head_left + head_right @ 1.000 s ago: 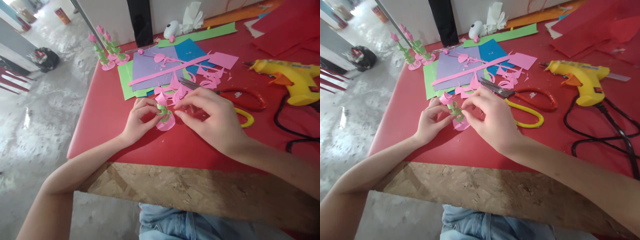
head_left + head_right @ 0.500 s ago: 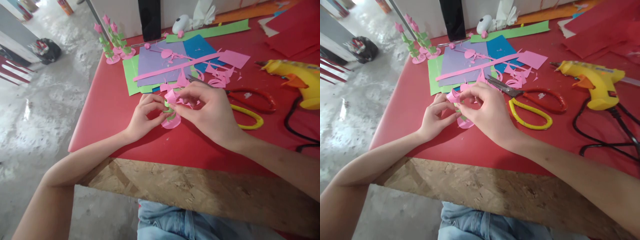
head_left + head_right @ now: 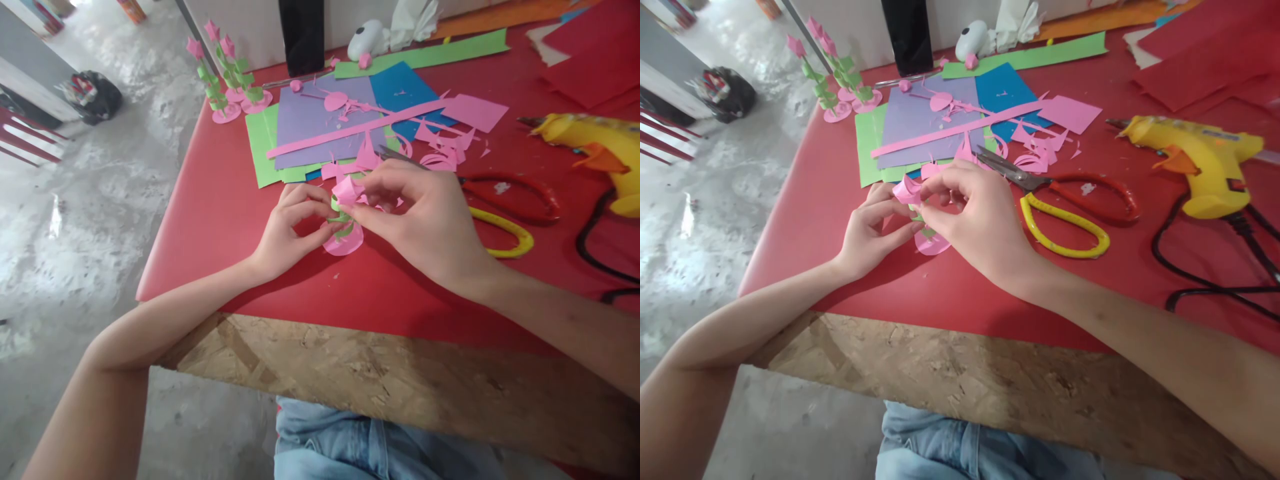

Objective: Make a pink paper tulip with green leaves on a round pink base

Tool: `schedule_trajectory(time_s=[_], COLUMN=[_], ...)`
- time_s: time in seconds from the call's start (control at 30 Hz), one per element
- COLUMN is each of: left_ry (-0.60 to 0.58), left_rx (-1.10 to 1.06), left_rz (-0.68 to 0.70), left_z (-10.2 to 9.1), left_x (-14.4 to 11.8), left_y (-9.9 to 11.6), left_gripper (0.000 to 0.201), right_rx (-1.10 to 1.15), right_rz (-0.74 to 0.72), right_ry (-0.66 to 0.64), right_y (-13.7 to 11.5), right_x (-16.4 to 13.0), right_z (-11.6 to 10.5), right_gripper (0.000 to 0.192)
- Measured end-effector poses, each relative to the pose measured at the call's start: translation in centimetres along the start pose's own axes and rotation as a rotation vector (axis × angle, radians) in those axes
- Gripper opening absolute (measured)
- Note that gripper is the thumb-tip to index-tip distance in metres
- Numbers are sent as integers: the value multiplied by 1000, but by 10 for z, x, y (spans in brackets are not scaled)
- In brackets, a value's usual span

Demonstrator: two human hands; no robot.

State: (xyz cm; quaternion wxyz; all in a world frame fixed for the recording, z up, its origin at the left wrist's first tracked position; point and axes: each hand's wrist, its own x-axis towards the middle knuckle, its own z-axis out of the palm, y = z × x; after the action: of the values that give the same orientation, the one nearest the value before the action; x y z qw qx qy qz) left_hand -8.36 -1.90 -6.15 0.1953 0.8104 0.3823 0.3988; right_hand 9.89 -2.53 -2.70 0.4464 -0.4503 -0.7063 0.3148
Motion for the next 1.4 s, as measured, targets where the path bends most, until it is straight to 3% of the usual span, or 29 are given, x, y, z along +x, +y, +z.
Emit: schedule_trajectory(time_s=[0.57,0.73,1.0,1.2,1.4], left_ry=[59,33,-24,-56,-77], left_rx=[-11,-2,218,225,195], left_rz=[34,9,65,15,0], left_z=[4,-4,-29,-32,-32], left_x=[-4,-9,-28,-34,-32], left_y=[0,6,11,7,8], left_gripper=[18,11,12,8,11], right_rx=[24,47,108,62,102], right_rz=[75,88,91,75,-12], right_ry=[1,11,-22,-19,-195], right_y=[-8,-9,-6,-4,1], right_x=[1,0,-1,-3,5], right_z=[-3,-2,-4,-10,-25], right_gripper=[13,16,11,7,3])
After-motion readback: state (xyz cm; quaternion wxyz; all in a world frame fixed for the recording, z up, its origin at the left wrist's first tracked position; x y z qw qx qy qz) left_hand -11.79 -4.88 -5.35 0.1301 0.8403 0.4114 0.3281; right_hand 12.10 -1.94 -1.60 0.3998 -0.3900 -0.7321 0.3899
